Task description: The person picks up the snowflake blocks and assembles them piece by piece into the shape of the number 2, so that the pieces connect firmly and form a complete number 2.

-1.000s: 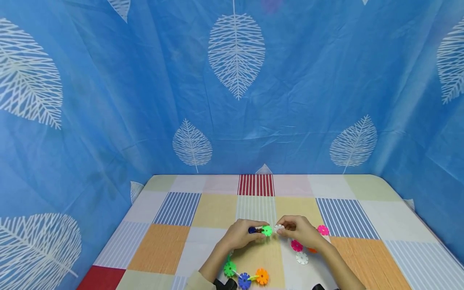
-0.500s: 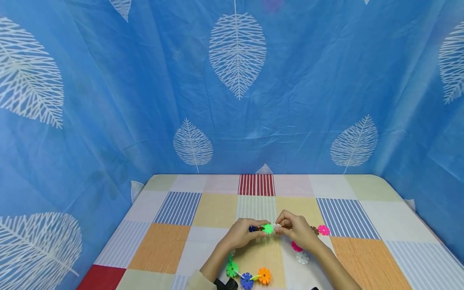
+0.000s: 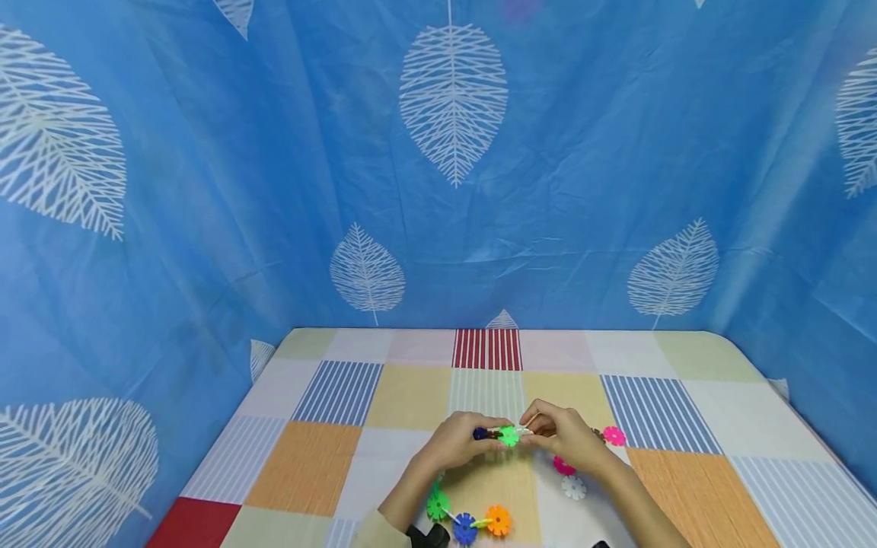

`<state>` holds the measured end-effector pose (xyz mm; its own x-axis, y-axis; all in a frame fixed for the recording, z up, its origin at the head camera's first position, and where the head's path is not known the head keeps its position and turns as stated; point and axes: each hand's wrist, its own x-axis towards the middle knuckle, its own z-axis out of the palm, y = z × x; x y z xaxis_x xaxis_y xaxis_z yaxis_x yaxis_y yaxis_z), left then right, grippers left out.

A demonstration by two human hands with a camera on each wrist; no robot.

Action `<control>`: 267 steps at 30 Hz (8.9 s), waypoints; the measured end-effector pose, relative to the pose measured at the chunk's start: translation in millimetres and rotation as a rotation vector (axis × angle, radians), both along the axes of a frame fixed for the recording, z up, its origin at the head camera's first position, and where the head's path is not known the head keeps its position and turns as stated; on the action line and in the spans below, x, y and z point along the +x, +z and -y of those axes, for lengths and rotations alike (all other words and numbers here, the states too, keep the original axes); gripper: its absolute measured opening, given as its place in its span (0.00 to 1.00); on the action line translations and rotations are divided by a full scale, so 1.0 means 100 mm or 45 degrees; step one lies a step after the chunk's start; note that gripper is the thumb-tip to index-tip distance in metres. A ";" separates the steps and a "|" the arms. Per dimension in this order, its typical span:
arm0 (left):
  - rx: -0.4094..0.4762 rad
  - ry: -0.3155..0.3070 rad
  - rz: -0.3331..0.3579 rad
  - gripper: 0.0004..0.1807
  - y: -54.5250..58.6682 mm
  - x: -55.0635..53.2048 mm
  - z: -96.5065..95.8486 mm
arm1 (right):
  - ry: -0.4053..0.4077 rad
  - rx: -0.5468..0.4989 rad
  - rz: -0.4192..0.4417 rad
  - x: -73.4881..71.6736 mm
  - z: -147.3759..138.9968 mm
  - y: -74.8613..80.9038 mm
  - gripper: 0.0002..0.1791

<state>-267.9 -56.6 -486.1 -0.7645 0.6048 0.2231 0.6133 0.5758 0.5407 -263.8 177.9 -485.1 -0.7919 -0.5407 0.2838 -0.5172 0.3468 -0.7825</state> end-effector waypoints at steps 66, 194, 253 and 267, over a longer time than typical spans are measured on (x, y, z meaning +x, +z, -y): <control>-0.125 0.262 -0.126 0.42 0.09 -0.03 0.21 | -0.271 -0.462 0.666 -0.03 0.02 -0.12 0.18; 0.952 0.029 1.113 0.05 -0.26 0.24 0.10 | -0.276 0.217 -0.028 0.13 -0.62 -0.13 0.19; 0.894 0.069 1.069 0.05 -0.26 0.24 0.10 | 0.161 0.209 0.166 0.17 -0.62 -0.05 0.17; 0.373 0.193 0.554 0.15 -0.16 0.27 0.07 | 0.024 0.097 0.170 0.17 -0.44 -0.04 0.12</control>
<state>-241.1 -64.0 -502.0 -0.8975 0.4409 0.0097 0.2195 0.4275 0.8770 -246.5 221.9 -488.7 -0.8094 -0.5718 0.1340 -0.4170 0.3988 -0.8167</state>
